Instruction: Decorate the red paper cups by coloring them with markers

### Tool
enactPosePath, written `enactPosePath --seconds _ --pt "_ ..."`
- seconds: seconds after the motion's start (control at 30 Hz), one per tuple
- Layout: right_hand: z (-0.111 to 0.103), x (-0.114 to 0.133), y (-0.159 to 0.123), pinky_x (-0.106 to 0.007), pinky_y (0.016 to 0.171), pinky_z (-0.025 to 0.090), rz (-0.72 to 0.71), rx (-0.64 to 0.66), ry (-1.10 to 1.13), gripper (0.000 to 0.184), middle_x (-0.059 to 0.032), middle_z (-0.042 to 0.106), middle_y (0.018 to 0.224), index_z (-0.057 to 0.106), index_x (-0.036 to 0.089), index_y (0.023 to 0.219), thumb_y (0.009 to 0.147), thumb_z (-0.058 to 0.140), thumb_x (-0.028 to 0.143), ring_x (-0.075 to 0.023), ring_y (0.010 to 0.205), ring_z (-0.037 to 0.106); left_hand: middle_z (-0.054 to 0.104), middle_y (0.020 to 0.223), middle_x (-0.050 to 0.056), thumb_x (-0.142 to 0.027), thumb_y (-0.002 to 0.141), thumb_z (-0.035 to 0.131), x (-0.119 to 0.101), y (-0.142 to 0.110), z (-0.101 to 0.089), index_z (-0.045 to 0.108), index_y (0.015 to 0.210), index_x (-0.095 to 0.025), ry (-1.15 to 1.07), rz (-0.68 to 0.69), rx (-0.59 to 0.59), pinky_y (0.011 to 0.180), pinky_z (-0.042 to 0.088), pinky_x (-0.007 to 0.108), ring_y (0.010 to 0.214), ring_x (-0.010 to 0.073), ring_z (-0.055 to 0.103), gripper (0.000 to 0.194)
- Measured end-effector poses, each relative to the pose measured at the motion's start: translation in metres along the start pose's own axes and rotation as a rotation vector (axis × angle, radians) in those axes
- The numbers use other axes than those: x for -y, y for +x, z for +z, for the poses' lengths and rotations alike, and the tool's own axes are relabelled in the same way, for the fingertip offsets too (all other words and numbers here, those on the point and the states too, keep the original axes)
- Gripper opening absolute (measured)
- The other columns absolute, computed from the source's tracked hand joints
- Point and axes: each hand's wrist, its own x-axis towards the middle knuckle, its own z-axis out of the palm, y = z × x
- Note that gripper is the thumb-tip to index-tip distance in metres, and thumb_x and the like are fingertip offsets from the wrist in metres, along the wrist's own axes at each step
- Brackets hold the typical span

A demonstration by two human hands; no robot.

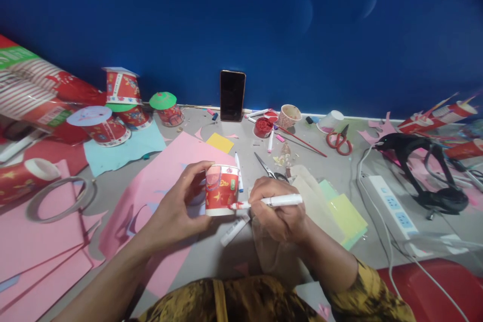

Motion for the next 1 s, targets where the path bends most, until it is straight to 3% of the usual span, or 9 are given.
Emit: enactPosePath --seconds 0.2,0.43,0.77,1.0 --pt "-0.0012 -0.0022 0.0009 -0.027 0.058 0.055 0.003 -0.044 0.001 0.015 -0.0001 0.070 0.071 0.067 0.023 0.090 0.097 0.062 0.011 -0.0158 0.060 0.067 0.062 0.156 0.016 -0.029 0.073 0.094 0.0004 0.0012 -0.0037 0.058 0.147 -0.030 -0.035 0.012 -0.020 0.124 0.056 0.058 0.146 0.0424 0.066 0.083" --pt "-0.0019 -0.0043 -0.0020 -0.030 0.055 0.054 0.081 -0.169 0.102 0.015 -0.0014 0.069 0.072 0.068 0.023 0.091 0.101 0.061 0.015 -0.0177 0.060 0.066 0.065 0.157 0.012 -0.019 0.071 0.090 0.0024 0.0018 -0.0076 0.058 0.147 -0.033 -0.141 0.009 -0.009 0.121 0.060 0.051 0.146 0.0405 0.069 0.084" --pt "0.0010 -0.0070 -0.0048 -0.030 0.057 0.056 0.029 -0.103 0.104 0.014 -0.0027 0.071 0.075 0.071 0.022 0.094 0.102 0.062 0.017 -0.0178 0.062 0.066 0.063 0.160 0.016 -0.019 0.070 0.092 0.0000 0.0011 -0.0054 0.057 0.148 -0.031 -0.157 -0.008 -0.012 0.121 0.060 0.056 0.146 0.0447 0.068 0.087" --pt "0.0015 -0.0078 -0.0045 -0.028 0.060 0.054 0.046 -0.162 0.126 0.013 -0.0020 0.072 0.078 0.072 0.023 0.098 0.103 0.064 0.015 -0.0172 0.065 0.066 0.065 0.159 0.013 -0.015 0.069 0.092 0.0009 0.0012 -0.0057 0.060 0.146 -0.035 -0.199 0.026 0.026 0.116 0.064 0.057 0.143 0.0455 0.071 0.086"
